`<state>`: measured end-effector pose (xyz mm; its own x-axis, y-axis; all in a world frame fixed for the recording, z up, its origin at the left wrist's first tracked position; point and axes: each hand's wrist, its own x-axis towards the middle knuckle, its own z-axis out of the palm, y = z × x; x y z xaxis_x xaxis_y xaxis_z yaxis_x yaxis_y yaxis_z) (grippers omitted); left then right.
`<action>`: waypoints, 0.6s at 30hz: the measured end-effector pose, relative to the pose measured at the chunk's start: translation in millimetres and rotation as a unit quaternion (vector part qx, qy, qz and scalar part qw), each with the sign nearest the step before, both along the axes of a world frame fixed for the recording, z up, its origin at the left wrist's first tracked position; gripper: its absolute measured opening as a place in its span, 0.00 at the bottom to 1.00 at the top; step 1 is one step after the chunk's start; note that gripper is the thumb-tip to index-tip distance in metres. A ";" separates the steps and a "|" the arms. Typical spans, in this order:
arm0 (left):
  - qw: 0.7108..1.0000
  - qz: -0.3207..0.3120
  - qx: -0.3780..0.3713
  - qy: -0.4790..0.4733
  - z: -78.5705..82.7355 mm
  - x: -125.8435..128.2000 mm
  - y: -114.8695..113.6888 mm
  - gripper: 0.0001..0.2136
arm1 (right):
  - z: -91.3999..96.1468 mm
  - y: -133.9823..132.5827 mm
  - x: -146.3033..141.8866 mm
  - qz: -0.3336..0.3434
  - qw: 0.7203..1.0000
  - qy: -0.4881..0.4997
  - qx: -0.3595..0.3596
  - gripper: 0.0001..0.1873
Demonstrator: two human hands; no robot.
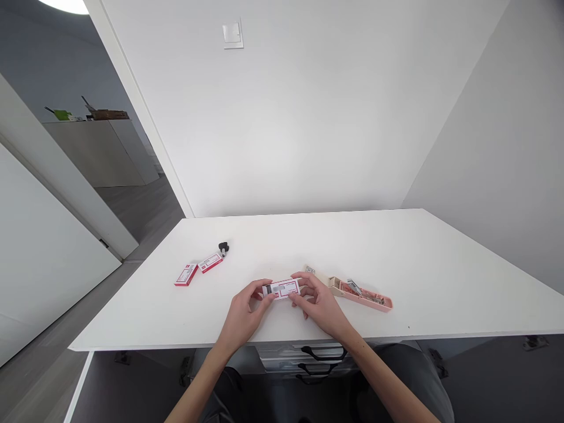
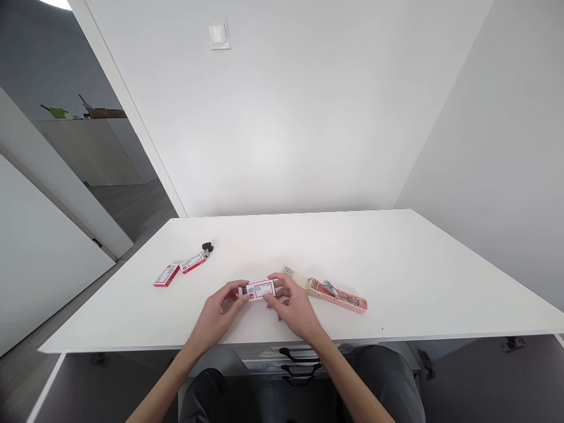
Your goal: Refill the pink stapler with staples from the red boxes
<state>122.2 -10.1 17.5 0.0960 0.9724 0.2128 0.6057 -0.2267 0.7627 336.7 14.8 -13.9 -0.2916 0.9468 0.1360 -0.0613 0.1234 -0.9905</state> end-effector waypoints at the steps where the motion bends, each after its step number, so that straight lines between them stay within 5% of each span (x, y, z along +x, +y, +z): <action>1: 1.000 0.001 -0.001 -0.004 -1.0 -0.3 0.6 0.17 | -0.4 -0.1 -0.2 -0.006 1.000 0.003 0.003 0.21; 10: 0.997 -0.001 0.004 -0.072 -10.2 -1.6 3.7 0.12 | 0.5 -2.0 -2.8 -0.040 0.999 -0.009 0.027 0.18; 18: 0.996 0.023 0.011 -0.084 -12.2 -0.4 4.5 0.10 | 2.5 -10.5 -4.9 -0.097 0.978 -0.095 0.159 0.12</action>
